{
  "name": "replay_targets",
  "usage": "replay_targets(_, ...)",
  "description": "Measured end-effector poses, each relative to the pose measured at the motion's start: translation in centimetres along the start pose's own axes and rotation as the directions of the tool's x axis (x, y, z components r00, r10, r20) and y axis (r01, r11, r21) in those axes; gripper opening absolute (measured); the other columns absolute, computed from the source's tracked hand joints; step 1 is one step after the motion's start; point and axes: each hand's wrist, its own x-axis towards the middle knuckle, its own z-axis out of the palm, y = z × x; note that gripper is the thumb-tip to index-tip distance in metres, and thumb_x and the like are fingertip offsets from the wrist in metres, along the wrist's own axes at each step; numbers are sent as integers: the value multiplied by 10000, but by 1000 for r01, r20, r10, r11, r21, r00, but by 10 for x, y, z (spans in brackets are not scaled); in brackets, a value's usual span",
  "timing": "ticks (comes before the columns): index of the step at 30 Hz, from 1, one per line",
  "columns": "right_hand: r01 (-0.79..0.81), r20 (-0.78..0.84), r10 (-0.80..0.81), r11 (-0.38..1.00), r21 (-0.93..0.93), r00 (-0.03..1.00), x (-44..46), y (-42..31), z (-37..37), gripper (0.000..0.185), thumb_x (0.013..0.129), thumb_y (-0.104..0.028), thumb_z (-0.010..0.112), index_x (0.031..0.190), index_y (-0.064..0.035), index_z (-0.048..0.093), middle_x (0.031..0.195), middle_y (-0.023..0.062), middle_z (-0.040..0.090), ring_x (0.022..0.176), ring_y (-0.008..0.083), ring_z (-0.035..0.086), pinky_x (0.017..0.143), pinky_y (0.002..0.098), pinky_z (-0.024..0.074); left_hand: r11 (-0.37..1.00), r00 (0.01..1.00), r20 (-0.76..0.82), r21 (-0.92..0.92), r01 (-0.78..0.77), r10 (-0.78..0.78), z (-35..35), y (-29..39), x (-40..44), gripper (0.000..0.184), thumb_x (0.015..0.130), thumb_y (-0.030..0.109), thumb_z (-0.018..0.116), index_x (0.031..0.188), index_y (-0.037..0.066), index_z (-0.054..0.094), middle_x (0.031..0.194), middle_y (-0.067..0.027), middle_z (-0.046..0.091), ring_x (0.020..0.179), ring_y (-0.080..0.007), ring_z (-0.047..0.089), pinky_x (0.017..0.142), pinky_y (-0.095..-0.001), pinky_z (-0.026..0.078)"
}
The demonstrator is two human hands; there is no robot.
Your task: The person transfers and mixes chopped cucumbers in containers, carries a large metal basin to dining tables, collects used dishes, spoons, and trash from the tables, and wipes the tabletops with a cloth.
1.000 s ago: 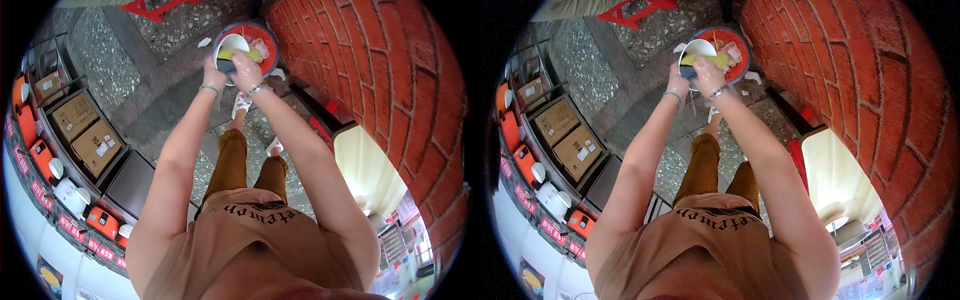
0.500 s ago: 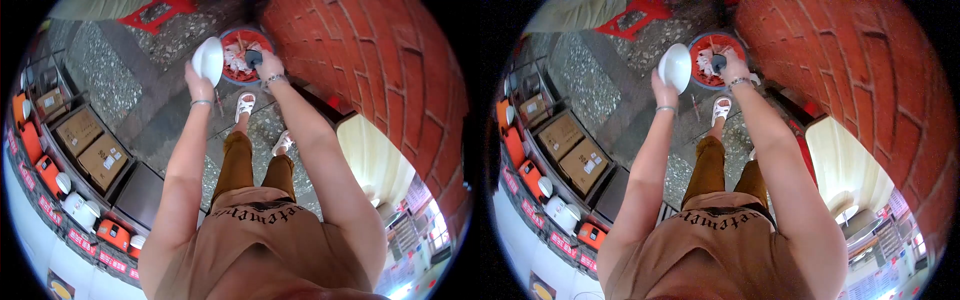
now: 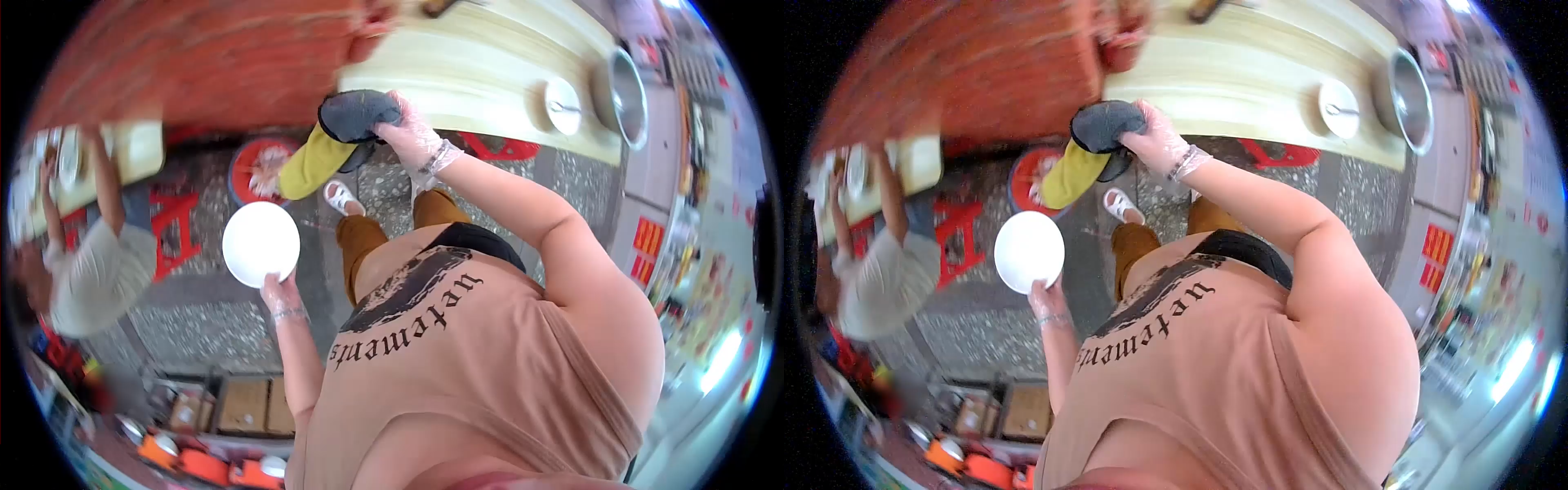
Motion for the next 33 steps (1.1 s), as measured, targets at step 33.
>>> replay_targets(33,-238,-575,392,915,327,718,-117,-24,-328,322,829,-160,551,1105,5,541,913,49,610,786,124,580,691,284,499,804,486,819,494,-330,-304,468,-22,-89,506,814,59,474,1285,-93,369,1212,-171,525,1095,-282,555,931,-400,475)
